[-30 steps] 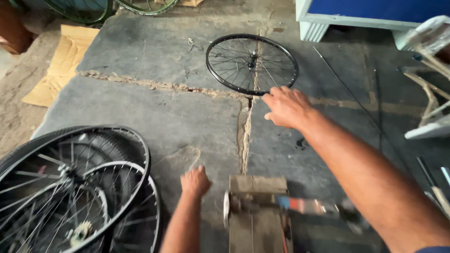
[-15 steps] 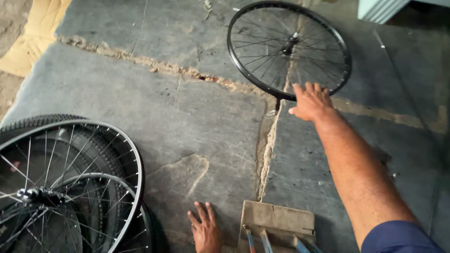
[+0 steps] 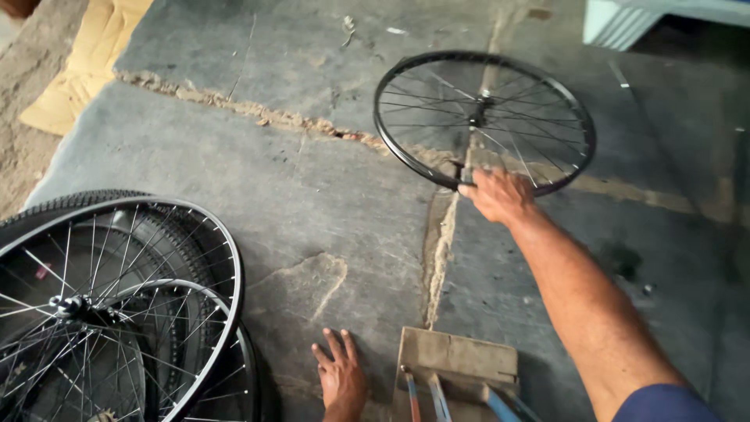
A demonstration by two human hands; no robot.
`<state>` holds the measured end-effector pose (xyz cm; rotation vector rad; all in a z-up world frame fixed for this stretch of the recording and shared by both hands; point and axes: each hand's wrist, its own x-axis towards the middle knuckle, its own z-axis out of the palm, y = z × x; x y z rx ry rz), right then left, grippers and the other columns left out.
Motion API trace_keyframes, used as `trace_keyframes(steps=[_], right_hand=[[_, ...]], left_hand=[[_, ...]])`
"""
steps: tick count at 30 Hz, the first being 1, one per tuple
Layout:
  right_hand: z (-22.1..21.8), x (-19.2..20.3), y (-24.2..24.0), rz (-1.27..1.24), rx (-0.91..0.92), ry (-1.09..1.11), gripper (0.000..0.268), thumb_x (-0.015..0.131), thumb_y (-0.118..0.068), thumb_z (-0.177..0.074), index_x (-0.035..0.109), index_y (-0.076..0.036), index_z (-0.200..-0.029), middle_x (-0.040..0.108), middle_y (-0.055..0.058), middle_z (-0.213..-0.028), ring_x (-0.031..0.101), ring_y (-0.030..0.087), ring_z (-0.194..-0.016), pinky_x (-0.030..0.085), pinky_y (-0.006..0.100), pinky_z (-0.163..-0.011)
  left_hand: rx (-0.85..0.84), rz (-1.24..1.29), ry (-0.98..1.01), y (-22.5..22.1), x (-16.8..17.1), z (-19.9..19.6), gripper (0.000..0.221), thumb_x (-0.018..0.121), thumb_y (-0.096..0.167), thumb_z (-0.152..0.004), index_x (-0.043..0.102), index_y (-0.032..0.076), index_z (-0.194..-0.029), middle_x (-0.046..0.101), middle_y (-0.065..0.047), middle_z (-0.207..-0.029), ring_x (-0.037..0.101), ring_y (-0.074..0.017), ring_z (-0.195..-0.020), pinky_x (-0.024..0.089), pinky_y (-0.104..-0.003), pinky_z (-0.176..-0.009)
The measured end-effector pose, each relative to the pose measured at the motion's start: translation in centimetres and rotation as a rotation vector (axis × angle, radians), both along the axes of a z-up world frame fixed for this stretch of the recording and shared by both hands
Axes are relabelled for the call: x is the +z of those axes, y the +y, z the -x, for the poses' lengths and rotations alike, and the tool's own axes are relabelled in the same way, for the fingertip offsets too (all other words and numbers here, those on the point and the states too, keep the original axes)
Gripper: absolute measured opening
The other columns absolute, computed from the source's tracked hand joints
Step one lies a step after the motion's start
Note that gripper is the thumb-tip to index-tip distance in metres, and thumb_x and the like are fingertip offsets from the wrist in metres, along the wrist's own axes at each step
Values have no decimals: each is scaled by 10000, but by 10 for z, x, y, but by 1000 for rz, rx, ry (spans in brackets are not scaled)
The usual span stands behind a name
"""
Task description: The person sits on the floor and uses their hands to adjust spokes and the rim of a bicycle wheel mounted on a truing stand, spinning the wheel and tightening components.
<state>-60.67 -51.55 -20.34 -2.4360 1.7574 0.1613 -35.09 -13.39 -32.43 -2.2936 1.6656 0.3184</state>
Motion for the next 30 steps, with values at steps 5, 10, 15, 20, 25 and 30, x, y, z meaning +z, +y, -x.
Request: trace_keyframes(steps=[5, 10, 15, 20, 25, 30], right_hand=[[5, 104, 29, 255, -141, -263, 583, 481, -598, -1054, 725, -78, -955, 722, 247, -998, 674, 470, -997, 512, 596, -853], [10, 174, 116, -115, -476, -1171, 520, 536, -483, -1049, 666, -39, -812, 648, 99, -726, 628, 260, -570, 522, 435, -565], [-3, 189, 222, -184, -586, -1397, 467, 502, -467, -1035, 642, -52, -871, 634, 56, -732, 637, 197, -506, 516, 370, -513], [-7, 168, 319, -165, -629, -1497, 464, 514, -456, -1033, 632, -35, -877, 636, 57, -752, 672, 205, -545, 535, 369, -556], [12, 121, 394, -98, -484, -1579, 454, 515, -450, -1032, 639, -46, -865, 654, 49, -739, 689, 194, -634, 544, 353, -610], [26, 77, 463, -215, -505, -1642, 401, 495, -411, -1022, 678, -70, -917, 699, 56, -776, 654, 188, -759, 509, 341, -706]], left_hand=[[-290, -282, -2, -7, 37, -10, 1012, 787, 495, -846, 272, -31, -1540, 198, -222, -1623, 209, -526, -1495, 308, -655, -1154], [293, -150, 522, -15, 109, -15, 940, 836, 559, -760, 443, 148, -1508, 556, -111, -1472, 543, -299, -1367, 466, -435, -1110], [524, 391, 737, 1, 202, 1, 648, 769, 519, -811, 665, 122, -1312, 714, -144, -1260, 648, -349, -1201, 505, -457, -1000], [522, 1057, 1249, 57, 279, 18, 406, 727, 295, -916, 676, -8, -1182, 758, -152, -1099, 725, -229, -988, 550, -344, -888], [379, 1203, 1369, 120, 318, 47, 334, 719, 229, -933, 675, -9, -1163, 756, -127, -1035, 698, -193, -939, 550, -324, -863], [182, 1261, 1218, 157, 333, 80, 293, 710, 192, -934, 685, -5, -1150, 767, -106, -997, 720, -190, -923, 556, -314, -871]])
